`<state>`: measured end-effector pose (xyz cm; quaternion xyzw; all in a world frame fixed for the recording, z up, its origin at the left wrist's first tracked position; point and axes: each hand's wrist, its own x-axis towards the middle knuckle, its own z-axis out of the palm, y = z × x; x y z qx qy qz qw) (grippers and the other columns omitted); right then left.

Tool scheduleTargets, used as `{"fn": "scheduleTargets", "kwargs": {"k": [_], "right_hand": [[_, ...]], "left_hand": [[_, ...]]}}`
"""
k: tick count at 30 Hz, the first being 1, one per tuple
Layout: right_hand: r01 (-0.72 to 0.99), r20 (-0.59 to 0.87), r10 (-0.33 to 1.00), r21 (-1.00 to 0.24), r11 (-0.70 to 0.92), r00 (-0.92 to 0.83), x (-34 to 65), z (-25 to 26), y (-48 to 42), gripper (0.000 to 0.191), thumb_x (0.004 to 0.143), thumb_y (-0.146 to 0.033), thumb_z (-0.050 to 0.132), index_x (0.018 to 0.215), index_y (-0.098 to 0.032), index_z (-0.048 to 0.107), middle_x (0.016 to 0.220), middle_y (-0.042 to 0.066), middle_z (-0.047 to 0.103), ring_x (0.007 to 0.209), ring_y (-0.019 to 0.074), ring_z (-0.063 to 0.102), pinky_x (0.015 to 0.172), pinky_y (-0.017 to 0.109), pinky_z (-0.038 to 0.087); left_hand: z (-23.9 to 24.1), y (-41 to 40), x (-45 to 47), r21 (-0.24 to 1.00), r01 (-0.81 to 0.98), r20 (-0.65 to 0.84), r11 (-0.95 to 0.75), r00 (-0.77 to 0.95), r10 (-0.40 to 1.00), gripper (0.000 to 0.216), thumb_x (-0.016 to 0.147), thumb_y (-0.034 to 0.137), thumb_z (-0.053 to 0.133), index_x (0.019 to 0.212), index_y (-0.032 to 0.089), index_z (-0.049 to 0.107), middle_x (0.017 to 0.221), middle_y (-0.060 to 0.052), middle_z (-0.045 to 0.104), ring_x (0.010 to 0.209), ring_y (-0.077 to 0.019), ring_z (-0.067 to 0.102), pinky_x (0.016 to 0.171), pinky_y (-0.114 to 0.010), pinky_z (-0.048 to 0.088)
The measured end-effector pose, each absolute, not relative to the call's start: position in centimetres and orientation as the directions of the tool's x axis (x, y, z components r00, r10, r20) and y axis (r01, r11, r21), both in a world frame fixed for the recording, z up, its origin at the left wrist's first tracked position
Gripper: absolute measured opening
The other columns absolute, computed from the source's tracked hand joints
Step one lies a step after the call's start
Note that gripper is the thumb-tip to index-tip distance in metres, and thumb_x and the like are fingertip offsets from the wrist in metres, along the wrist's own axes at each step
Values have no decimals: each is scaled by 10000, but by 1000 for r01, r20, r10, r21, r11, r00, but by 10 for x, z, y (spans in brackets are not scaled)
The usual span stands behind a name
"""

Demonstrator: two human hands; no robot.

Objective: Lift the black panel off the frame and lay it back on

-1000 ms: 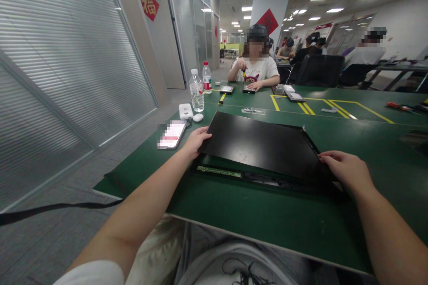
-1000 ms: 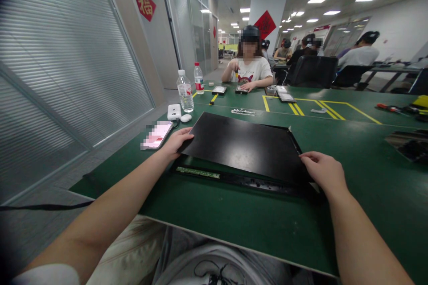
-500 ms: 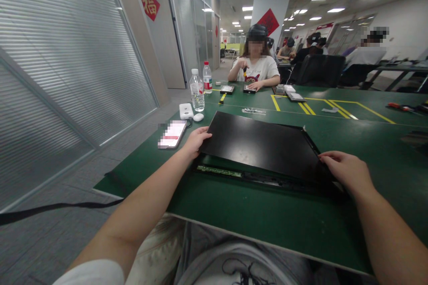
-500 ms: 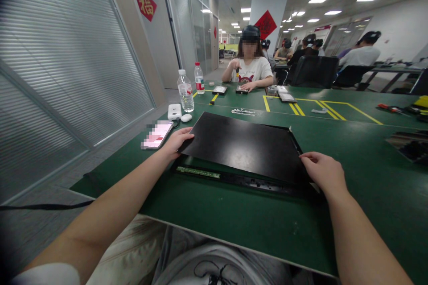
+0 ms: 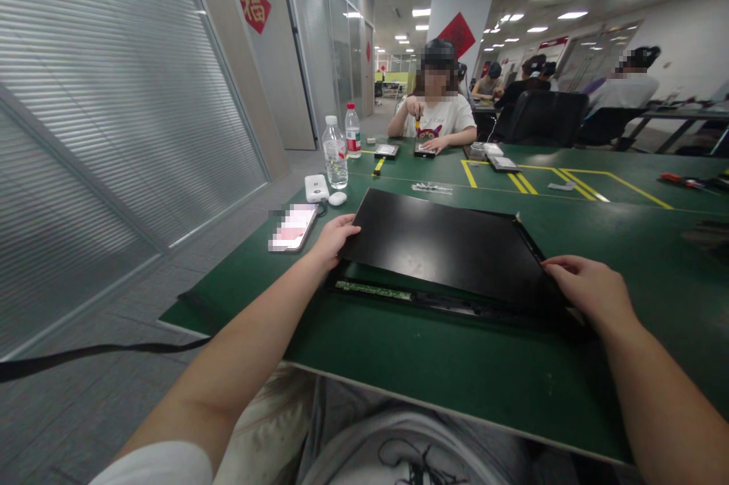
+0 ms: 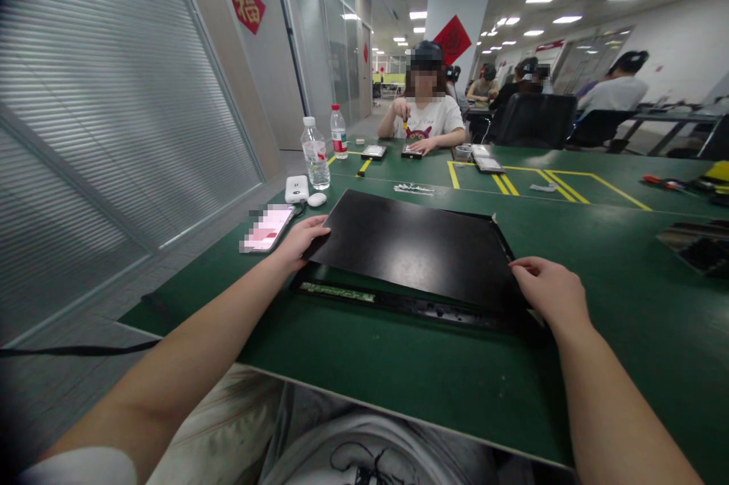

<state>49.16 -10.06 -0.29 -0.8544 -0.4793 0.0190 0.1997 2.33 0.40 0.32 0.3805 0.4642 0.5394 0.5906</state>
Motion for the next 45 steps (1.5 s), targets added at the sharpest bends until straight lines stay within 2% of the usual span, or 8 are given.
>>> {"fn": "scheduleTargets", "kwargs": {"k": [9, 16, 29, 36, 39, 45], "right_hand": [[804, 186, 820, -400, -440, 542, 495, -6, -101, 356, 792, -490, 576, 881, -320, 876, 937, 75, 833, 900, 312, 744, 724, 387, 513], [817, 207, 822, -382, -432, 531, 497, -10, -99, 353, 778, -494, 583, 852, -320, 880, 911, 79, 831, 858, 310, 732, 689, 385, 505], [792, 191, 816, -437, -427, 545, 500, -10, -97, 315, 753, -497, 601, 791, -319, 857, 876, 70, 825, 828, 300, 727, 706, 390, 514], [789, 193, 816, -446, -422, 545, 503, -14, -95, 316, 751, -500, 594, 791, -318, 849, 887, 66, 824, 841, 300, 726, 719, 391, 519], [788, 209, 811, -455, -414, 547, 503, -15, -95, 307, 738, -507, 605, 769, -317, 845, 853, 64, 820, 820, 294, 728, 717, 387, 522], [789, 181, 821, -446, -422, 541, 500, -10, -96, 305, 759, -493, 611, 799, -311, 853, 899, 70, 829, 880, 311, 742, 746, 397, 531]], "left_hand": [[-1, 9, 21, 958, -257, -136, 127, -19, 990, 401, 674, 54, 836, 1059, 164, 811, 1003, -75, 869, 922, -249, 814, 904, -370, 648], [-3, 9, 20, 959, -258, -131, 122, -20, 991, 414, 677, 45, 824, 1075, 159, 819, 1030, -87, 875, 972, -265, 822, 930, -381, 649], [3, 5, 25, 954, -270, -138, 128, -21, 990, 340, 703, 23, 757, 1009, 166, 798, 944, -62, 865, 875, -229, 807, 914, -359, 640], [6, 4, 23, 958, -261, -125, 121, 1, 992, 347, 707, 41, 789, 1026, 174, 812, 1001, -74, 870, 984, -264, 820, 953, -382, 642], [6, 3, 21, 965, -240, -106, 107, 15, 994, 351, 701, 56, 806, 1030, 177, 827, 1027, -81, 874, 1039, -281, 822, 975, -388, 639], [6, 2, 15, 985, -148, -87, 87, 6, 996, 378, 687, 87, 841, 1054, 180, 841, 984, -76, 870, 990, -289, 817, 972, -408, 635]]}}
